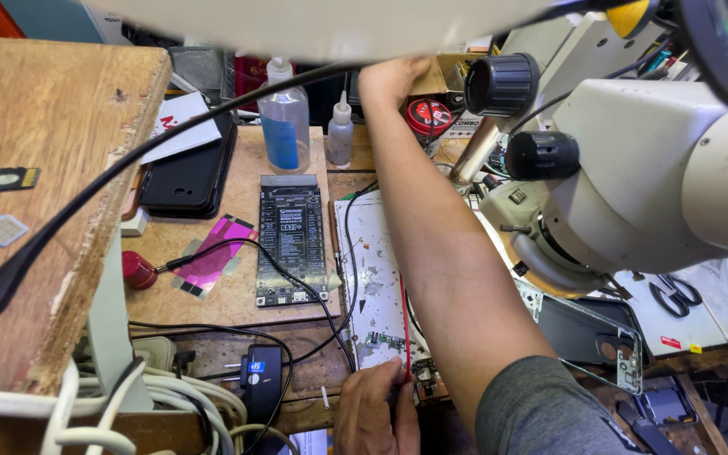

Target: The person uses multimeter probes to test a small circuit board and a phone battery on a workbench. They then place the battery into a disassembled smartphone chassis and connect a ribbon cable to the motherboard.

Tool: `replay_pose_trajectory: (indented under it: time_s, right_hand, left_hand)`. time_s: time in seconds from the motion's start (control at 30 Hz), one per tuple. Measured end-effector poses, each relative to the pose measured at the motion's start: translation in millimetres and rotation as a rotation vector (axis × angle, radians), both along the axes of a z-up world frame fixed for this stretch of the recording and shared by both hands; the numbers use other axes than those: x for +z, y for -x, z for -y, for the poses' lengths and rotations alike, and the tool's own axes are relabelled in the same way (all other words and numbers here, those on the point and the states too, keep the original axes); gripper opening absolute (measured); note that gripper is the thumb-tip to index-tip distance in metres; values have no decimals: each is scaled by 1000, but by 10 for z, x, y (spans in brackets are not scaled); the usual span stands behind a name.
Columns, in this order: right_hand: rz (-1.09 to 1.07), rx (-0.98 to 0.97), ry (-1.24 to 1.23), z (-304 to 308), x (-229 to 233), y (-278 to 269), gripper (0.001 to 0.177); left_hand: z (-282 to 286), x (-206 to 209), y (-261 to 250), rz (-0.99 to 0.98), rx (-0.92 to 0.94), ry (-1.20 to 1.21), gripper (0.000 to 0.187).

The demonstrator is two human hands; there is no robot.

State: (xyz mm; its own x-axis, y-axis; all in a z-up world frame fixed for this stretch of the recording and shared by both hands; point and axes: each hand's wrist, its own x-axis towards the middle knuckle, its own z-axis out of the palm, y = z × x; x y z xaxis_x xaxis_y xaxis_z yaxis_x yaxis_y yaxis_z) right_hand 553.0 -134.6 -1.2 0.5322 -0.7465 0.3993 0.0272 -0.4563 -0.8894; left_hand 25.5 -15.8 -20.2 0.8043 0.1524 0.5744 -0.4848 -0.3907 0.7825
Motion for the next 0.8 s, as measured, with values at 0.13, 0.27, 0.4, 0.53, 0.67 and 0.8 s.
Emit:
replay_pose_trajectory:
  time_s: [0.13,0.27,0.4,0.53,0.67,0.8]
  right_hand:
    - [-87,366,-344,6,248,-84,44]
    - [-98,433,-380,148,245,1,43]
    - [-99,463,-395,164,254,-29,42]
    - [-96,495,-398,109,333,-91,41]
    - [-84,498,-396,115,383,-107,40]
    - [-73,484,-396,152,389,-93,39]
  left_hand:
    - [37,-62,-4,-9,39,6,39]
    - [74,-194,-42,-9,61,10,40]
    - [82,-316,-43,-35,45,27,41]
    - [58,-385,-37,-56,-5,-20,42]
    - [64,-413,-40,-54,7,-19,42]
    - [68,-383,-54,-37,34,-16,42]
